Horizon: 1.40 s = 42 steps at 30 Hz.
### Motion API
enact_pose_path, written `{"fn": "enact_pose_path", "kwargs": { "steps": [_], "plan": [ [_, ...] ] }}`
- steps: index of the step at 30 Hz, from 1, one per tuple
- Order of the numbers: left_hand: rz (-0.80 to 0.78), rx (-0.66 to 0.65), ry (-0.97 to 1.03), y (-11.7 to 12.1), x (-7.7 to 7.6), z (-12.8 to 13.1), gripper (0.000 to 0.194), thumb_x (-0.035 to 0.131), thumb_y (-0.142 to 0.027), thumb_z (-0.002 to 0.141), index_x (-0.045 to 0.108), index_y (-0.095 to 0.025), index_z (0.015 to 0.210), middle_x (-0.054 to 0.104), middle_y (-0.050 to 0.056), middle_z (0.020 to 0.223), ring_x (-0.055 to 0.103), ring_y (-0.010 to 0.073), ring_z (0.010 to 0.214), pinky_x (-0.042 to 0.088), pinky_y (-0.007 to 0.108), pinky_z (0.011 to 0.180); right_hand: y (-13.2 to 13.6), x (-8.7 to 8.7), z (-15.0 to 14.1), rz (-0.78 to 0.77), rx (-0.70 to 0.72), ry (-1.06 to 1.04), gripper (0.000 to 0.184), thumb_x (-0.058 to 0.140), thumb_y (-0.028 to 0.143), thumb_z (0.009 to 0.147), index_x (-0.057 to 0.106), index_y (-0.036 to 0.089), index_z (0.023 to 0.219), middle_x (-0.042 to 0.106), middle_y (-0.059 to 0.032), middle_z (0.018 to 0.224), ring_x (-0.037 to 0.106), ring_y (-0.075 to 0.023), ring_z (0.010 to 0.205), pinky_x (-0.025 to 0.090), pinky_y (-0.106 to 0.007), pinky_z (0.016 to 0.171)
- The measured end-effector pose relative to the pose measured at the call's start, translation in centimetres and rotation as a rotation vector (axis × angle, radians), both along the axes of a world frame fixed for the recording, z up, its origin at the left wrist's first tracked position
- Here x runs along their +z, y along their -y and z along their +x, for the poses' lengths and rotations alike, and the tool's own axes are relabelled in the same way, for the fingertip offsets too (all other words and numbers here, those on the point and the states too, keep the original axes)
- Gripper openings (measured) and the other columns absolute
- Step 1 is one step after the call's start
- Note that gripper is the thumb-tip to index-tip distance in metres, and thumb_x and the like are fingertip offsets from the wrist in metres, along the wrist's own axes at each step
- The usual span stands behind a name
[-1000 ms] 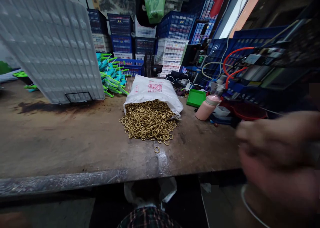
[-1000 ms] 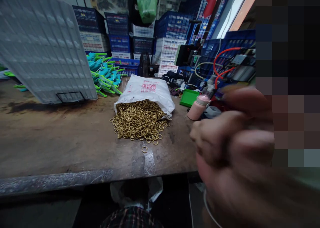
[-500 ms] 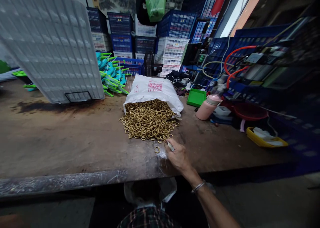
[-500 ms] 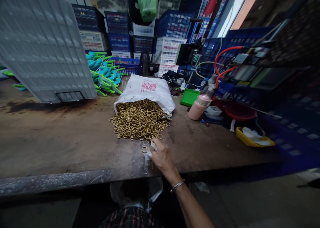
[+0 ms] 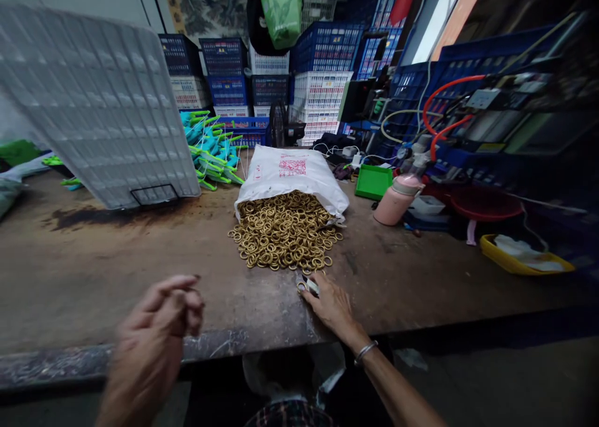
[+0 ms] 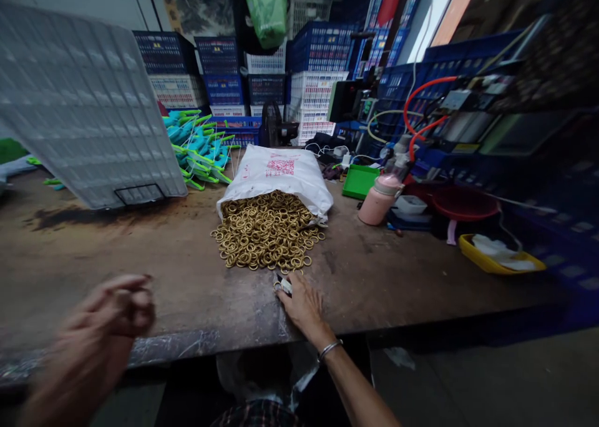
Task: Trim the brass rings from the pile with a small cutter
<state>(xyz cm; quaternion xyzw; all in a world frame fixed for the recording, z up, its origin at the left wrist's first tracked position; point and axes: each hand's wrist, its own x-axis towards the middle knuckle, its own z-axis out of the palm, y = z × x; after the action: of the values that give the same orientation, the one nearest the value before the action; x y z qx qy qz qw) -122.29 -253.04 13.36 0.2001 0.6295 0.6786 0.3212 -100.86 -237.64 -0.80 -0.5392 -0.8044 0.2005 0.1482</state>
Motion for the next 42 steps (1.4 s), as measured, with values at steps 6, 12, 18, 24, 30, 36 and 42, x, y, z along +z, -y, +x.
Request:
{"fn": "enact_pose_path", "kwargs": {
  "steps": [6,12,18,24,30,36,42],
  "plan": [
    [-0.283,-0.335,0.239,0.1,-7.3,4.2,0.042,0.070,-0.048,0.060,0.060,-0.014,0.081,0.054,-0.001,0.062,0.042,0.0062,0.046,0.033,0.018,0.042,0.3,0.0,-0.4,0.010,-0.008,0.048,0.018,0.047,0.036,0.084,0.055,0.024,0.094,0.063,-0.0023,0.095,0.059,-0.0178,0.079,0.031,-0.025,0.058],
    [-0.326,-0.588,0.216,-0.1,-8.5,6.7,0.038,0.062,-0.049,0.068,0.058,-0.014,0.083,0.053,0.000,0.066,0.042,0.0066,0.049,0.032,0.018,0.044,0.2,-0.1,-0.4,0.009,-0.005,0.054,0.018,0.047,0.032,0.083,0.055,0.025,0.097,0.064,-0.0014,0.095,0.059,-0.0180,0.078,0.029,-0.025,0.057],
    [-0.389,-0.636,0.204,-0.9,-10.1,7.2,0.038,0.060,-0.049,0.068,0.057,-0.013,0.083,0.053,0.000,0.065,0.042,0.0067,0.050,0.030,0.017,0.044,0.1,0.2,-0.3,-0.042,-0.037,0.025,0.020,0.044,0.025,0.082,0.057,0.023,0.097,0.064,-0.0029,0.094,0.058,-0.0165,0.077,0.029,-0.025,0.059],
    [-0.404,-0.643,0.195,-1.4,-11.5,7.2,0.037,0.060,-0.049,0.068,0.056,-0.013,0.078,0.054,0.000,0.063,0.042,0.0064,0.048,0.031,0.017,0.044,0.1,0.4,-1.6,-0.027,-0.104,0.089,0.023,0.043,0.037,0.085,0.055,0.023,0.099,0.063,-0.0039,0.095,0.057,-0.0182,0.080,0.029,-0.026,0.060],
    [-0.357,-0.654,0.224,-2.2,-11.9,7.8,0.038,0.059,-0.048,0.069,0.053,-0.013,0.083,0.054,0.000,0.065,0.045,0.0063,0.048,0.033,0.017,0.041,0.3,-0.2,-2.5,-0.008,-0.074,0.175,0.018,0.041,0.024,0.084,0.052,0.021,0.098,0.059,-0.0053,0.099,0.056,-0.0174,0.081,0.030,-0.026,0.061],
    [-0.286,-0.519,0.123,-4.8,-12.4,7.8,0.055,0.056,-0.051,0.069,0.041,-0.014,0.108,0.055,-0.001,0.066,0.049,0.0090,0.046,0.038,0.018,0.037,0.8,-1.3,-1.7,0.063,0.019,0.021,0.015,0.041,0.019,0.082,0.052,0.019,0.092,0.061,-0.0047,0.086,0.055,-0.0167,0.075,0.030,-0.025,0.059],
    [-0.306,-0.558,0.077,-6.4,-11.9,7.4,0.045,0.055,-0.053,0.069,0.050,-0.014,0.092,0.053,-0.003,0.059,0.045,0.0061,0.041,0.035,0.016,0.037,3.0,-1.6,-2.0,0.032,0.171,-0.333,0.015,0.039,0.023,0.083,0.052,0.019,0.087,0.058,-0.0028,0.071,0.053,-0.0152,0.065,0.033,-0.024,0.059]
  ]
}}
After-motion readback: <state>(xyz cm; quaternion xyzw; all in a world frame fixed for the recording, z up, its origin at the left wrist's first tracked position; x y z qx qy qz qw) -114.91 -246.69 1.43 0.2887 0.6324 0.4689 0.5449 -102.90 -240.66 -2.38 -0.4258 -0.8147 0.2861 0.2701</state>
